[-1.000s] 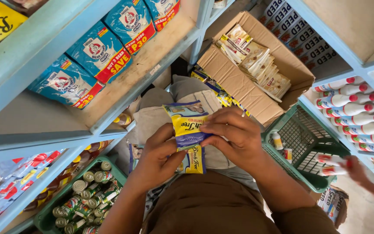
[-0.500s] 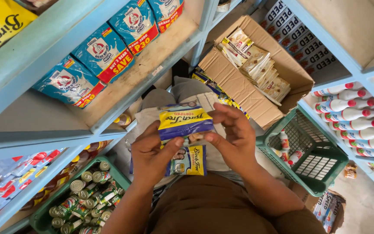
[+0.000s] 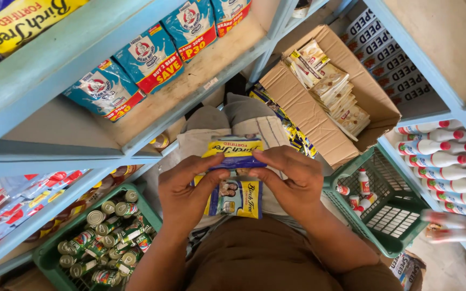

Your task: Restocking and organizing various grocery items, primarily milk powder sachets, on shop shelves.

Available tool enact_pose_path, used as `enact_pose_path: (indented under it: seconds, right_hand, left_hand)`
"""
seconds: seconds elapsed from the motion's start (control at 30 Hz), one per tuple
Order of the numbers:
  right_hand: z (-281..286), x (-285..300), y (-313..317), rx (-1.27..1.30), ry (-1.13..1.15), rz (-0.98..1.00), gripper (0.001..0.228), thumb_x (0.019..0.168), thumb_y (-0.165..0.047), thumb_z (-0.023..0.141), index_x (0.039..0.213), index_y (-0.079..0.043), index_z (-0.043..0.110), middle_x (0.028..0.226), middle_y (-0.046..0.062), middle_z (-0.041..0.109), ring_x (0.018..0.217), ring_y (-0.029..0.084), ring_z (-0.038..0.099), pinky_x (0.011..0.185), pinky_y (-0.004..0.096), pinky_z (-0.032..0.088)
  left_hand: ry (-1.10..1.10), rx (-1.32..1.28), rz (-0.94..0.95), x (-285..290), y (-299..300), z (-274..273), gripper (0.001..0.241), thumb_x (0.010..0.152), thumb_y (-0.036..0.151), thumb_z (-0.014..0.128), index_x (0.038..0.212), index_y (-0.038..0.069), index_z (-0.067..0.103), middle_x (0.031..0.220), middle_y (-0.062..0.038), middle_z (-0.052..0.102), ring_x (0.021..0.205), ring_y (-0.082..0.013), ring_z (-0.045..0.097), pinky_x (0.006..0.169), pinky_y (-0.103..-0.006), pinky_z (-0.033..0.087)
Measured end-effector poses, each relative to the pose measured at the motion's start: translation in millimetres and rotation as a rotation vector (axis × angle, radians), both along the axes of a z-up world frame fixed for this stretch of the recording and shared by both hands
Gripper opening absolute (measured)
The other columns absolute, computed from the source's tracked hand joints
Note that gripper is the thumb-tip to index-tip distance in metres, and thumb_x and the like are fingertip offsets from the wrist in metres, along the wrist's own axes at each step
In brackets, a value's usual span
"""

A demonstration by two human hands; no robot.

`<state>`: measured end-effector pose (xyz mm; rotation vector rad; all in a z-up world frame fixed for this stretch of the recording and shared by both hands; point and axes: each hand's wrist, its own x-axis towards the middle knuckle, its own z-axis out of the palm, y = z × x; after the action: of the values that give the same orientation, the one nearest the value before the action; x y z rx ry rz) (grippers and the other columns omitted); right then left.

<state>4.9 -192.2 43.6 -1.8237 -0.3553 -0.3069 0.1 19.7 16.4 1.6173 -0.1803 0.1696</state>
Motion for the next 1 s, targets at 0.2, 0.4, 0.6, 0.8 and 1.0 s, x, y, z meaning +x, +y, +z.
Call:
enact_pose_path:
  seconds: [0.2,0.4,0.6,0.8,1.0]
  right_hand:
    - [19,3,1,-0.192,-0.093,-0.012,0.031,0.083,0.006,0.084,0.111,-0.004,0.075,0.096,0.010,0.075,0.086,0.019,0.076,0.076,0.028,0.060]
    - [26,2,3,-0.345,-0.265,-0.044,0.032,0.079,-0.002,0.088,0.107,-0.007,0.074,0.096,0.009,0.073,0.088,0.021,0.074,0.075,0.031,0.060]
    - [26,5,5,-0.388,-0.394,-0.075,0.026,0.081,0.000,0.085,0.102,-0.008,0.072,0.096,0.008,0.071,0.092,0.025,0.074,0.080,0.034,0.060]
    - [14,6,16,-0.387,-0.405,-0.109,0.023,0.074,0.003,0.076,0.090,-0.013,0.073,0.088,-0.003,0.071,0.086,0.022,0.060,0.082,0.038,0.045]
    - [-37,15,18,-0.239,-0.338,-0.077,0.024,0.071,-0.008,0.084,0.091,-0.011,0.071,0.104,0.010,0.058,0.097,0.026,0.061,0.083,0.038,0.049]
  left_hand:
    - [-0.146,0.126,0.036,-3,4,12,0.029,0.083,-0.002,0.083,0.111,0.005,0.077,0.090,-0.009,0.077,0.076,-0.0145,0.073,0.069,-0.0247,0.057]
    - [-0.275,0.239,0.031,0,9,35,0.025,0.083,-0.002,0.083,0.105,0.004,0.075,0.084,-0.007,0.075,0.073,-0.0171,0.072,0.068,-0.0269,0.056]
    - [-0.404,0.272,0.035,4,10,47,0.020,0.086,-0.004,0.079,0.103,0.004,0.072,0.088,-0.007,0.075,0.080,-0.0228,0.075,0.073,-0.0324,0.059]
    - [-0.409,0.427,0.159,2,6,18,0.014,0.081,0.006,0.079,0.093,0.011,0.074,0.086,-0.002,0.074,0.083,-0.0221,0.064,0.081,-0.0371,0.048]
    - [-0.260,0.376,0.157,9,10,-29,0.021,0.072,0.013,0.084,0.091,0.012,0.073,0.090,-0.007,0.048,0.090,-0.0244,0.051,0.082,-0.0373,0.044]
